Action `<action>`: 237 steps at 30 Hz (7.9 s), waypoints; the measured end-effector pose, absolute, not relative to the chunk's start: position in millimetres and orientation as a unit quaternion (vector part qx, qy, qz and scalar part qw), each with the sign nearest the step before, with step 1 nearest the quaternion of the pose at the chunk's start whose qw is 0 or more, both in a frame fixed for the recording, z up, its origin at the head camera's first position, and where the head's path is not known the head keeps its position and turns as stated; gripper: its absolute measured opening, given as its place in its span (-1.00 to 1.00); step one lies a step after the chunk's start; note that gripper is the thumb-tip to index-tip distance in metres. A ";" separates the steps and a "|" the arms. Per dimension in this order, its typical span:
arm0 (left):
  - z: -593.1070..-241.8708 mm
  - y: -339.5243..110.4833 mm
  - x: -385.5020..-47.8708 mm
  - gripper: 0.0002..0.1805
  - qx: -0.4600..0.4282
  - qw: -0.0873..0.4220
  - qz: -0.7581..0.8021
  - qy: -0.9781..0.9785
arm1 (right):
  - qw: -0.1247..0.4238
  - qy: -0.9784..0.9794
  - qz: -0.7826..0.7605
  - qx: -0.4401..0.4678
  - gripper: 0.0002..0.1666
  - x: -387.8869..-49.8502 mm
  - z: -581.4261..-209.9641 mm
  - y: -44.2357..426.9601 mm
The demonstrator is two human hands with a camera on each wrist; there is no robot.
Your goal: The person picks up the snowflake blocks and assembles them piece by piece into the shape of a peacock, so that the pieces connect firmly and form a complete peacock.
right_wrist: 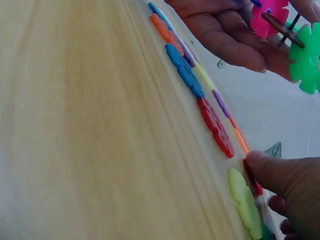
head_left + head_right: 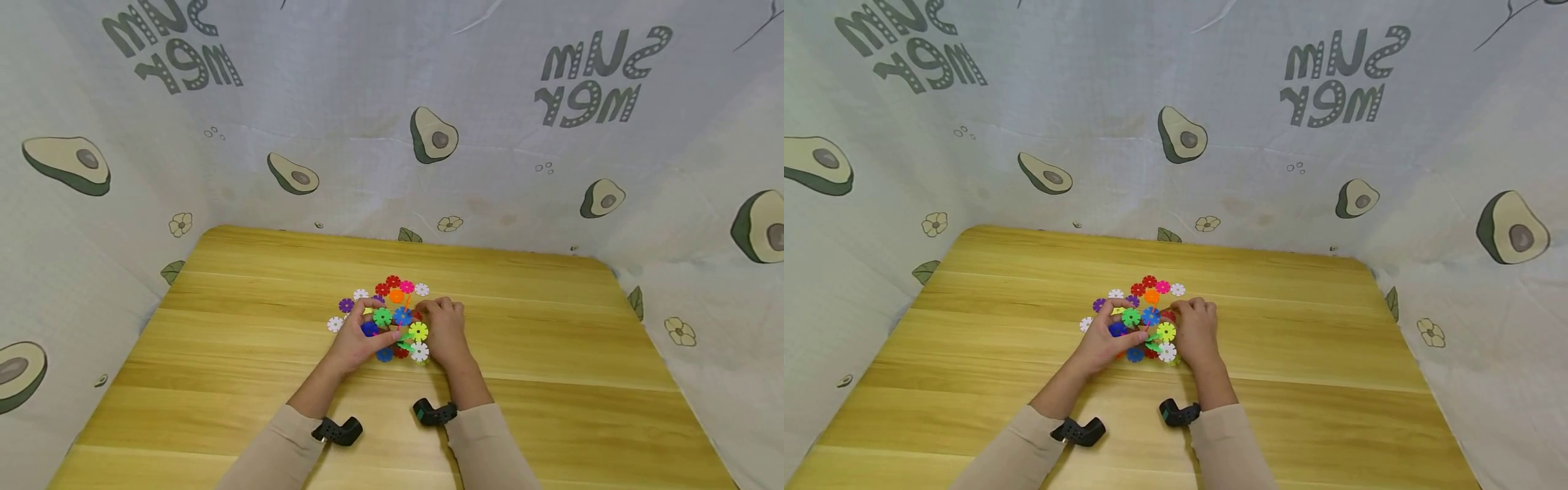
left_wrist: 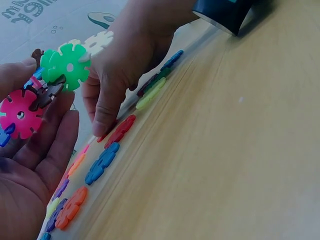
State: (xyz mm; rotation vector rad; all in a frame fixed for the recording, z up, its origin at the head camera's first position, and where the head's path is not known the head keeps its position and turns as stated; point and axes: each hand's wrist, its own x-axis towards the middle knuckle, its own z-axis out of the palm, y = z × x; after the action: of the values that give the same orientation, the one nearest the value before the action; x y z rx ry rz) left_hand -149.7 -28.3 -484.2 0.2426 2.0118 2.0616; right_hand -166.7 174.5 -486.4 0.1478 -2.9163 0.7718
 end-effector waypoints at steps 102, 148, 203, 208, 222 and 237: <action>-477.9 -42.9 -152.1 -0.48 0.171 0.205 0.740 0.618 | -0.124 -0.584 0.788 0.154 -0.59 -168.5 -470.7 193.4; -475.7 -48.5 -159.7 -0.52 0.059 0.122 0.883 0.450 | -0.185 -0.880 0.398 0.180 -0.60 -156.7 -466.6 147.8; -480.9 -48.3 -156.5 -0.52 0.073 0.202 0.845 0.490 | 0.079 -0.736 0.645 0.191 -0.81 -158.4 -455.1 176.6; -480.2 -48.4 -155.2 -0.52 0.073 0.199 0.848 0.486 | 0.068 -0.746 0.637 0.182 -0.81 -157.5 -455.4 175.6; -476.2 -50.4 -158.1 -0.53 0.052 0.159 0.855 0.491 | 0.044 -0.729 0.674 0.108 -0.69 -161.2 -460.3 164.2; -470.2 -54.1 -162.2 -0.68 0.049 0.114 0.881 0.456 | -0.084 -0.930 0.308 0.180 -0.55 -147.7 -471.2 120.3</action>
State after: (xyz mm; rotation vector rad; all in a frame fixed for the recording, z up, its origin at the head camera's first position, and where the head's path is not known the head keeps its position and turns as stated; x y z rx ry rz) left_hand -162.2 -54.1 -470.2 0.1434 1.3377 2.5828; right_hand -147.7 120.3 -471.2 0.5993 -3.0903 1.0234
